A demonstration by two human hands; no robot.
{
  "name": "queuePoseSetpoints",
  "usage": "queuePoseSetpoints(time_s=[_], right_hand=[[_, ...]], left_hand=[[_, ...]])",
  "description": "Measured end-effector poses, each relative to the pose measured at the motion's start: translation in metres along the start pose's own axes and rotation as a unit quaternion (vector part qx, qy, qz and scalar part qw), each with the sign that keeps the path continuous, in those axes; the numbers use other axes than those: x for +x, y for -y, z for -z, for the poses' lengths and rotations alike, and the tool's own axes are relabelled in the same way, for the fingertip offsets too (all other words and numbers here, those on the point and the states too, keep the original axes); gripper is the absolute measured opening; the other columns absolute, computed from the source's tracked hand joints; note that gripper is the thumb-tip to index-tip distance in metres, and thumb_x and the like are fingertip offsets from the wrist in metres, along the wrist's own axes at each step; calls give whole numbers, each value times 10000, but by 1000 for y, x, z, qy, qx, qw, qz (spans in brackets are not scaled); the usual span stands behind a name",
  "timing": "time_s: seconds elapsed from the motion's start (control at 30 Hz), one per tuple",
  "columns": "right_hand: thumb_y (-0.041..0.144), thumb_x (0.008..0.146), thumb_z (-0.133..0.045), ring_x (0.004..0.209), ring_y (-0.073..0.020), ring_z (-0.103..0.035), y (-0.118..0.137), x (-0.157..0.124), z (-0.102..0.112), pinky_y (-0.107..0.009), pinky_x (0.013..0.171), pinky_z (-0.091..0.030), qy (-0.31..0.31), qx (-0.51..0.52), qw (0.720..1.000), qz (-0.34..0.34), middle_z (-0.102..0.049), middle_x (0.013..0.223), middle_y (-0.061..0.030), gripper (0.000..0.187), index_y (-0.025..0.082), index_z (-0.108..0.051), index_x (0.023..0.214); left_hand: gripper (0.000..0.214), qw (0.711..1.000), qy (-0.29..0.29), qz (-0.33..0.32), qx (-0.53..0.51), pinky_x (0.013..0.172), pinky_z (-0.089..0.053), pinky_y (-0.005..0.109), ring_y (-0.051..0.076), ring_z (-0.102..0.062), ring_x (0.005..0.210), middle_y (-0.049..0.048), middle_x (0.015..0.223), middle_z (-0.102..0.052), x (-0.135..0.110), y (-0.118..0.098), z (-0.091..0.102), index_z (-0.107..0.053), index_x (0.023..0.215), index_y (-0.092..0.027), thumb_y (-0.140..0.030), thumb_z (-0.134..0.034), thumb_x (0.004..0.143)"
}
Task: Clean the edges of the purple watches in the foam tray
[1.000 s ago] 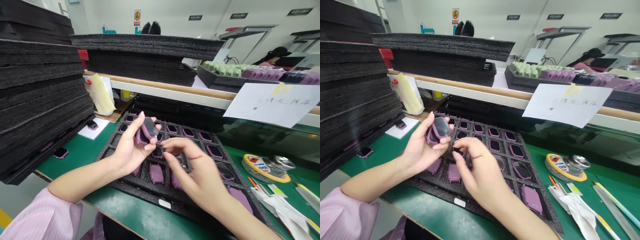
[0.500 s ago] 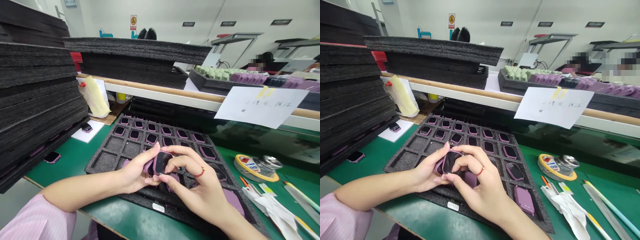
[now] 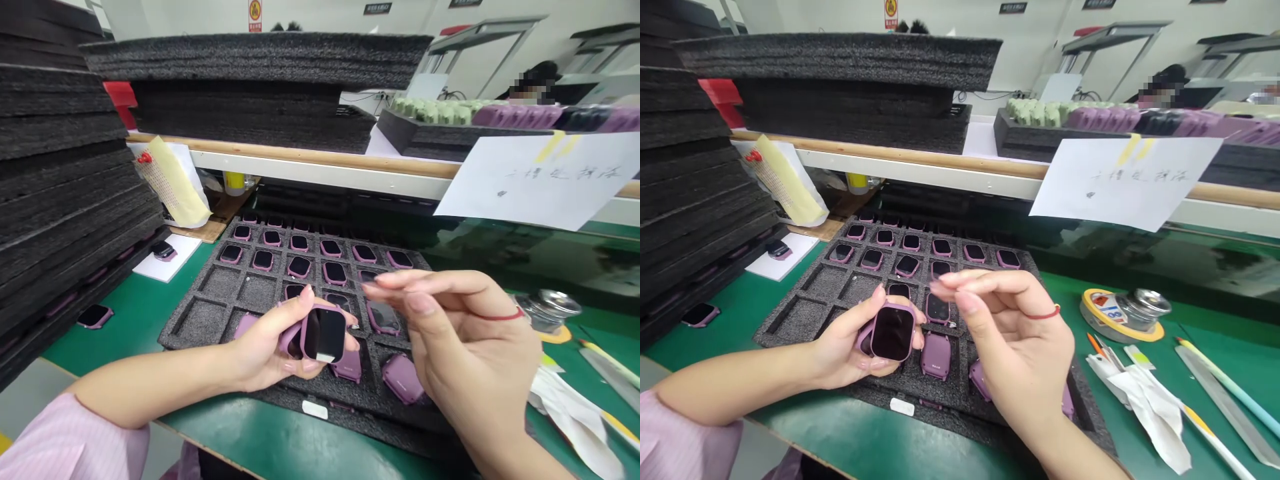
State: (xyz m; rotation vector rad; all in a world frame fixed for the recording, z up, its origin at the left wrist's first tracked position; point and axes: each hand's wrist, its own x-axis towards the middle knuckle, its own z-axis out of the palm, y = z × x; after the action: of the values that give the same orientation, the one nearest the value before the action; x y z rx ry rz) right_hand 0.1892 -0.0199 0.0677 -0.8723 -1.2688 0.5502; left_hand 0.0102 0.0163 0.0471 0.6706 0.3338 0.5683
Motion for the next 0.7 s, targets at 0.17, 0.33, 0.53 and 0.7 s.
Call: queuePoseSetpoints(time_s=[0.17, 0.33, 0.53, 0.7], right_hand=[[137, 904, -687, 939, -187, -773, 2, -2, 0, -330, 864, -669, 43, -70, 996, 39, -773, 1031, -22, 201, 266, -661, 1056], [90, 868, -713, 879, -215, -763, 2, -2, 5, -399, 787, -663, 61, -166, 977, 123, -784, 907, -6, 205, 288, -705, 924], [80, 841, -732, 853, -237, -771, 4, -1, 15, -417, 747, -660, 95, -225, 947, 210, -790, 934, -4, 321, 333, -728, 1038], [157, 960, -580, 940, -225, -764, 11, -18, 18, -375, 824, -657, 211, -245, 917, 233, -785, 1057, -13, 332, 340, -705, 1208]], left_hand=[[461, 1000, -1, -7, 13, 366, -175, 183, 21, -418, 365, 73, 817, -751, -1, 0, -1, -755, 968, -150, -590, -697, 845], [460, 1000, -5, -7, 10, 362, -165, 186, 24, -424, 361, 65, 801, -750, -1, -1, -2, -753, 946, -153, -594, -728, 814], [468, 1000, 0, -9, 16, 363, -171, 190, 26, -409, 363, 65, 802, -737, 0, 0, -1, -729, 953, -154, -603, -717, 820], [467, 1000, -9, 3, 1, 358, -171, 160, 43, -388, 380, -19, 596, -574, -1, -1, -2, -689, 907, -160, -611, -735, 795]])
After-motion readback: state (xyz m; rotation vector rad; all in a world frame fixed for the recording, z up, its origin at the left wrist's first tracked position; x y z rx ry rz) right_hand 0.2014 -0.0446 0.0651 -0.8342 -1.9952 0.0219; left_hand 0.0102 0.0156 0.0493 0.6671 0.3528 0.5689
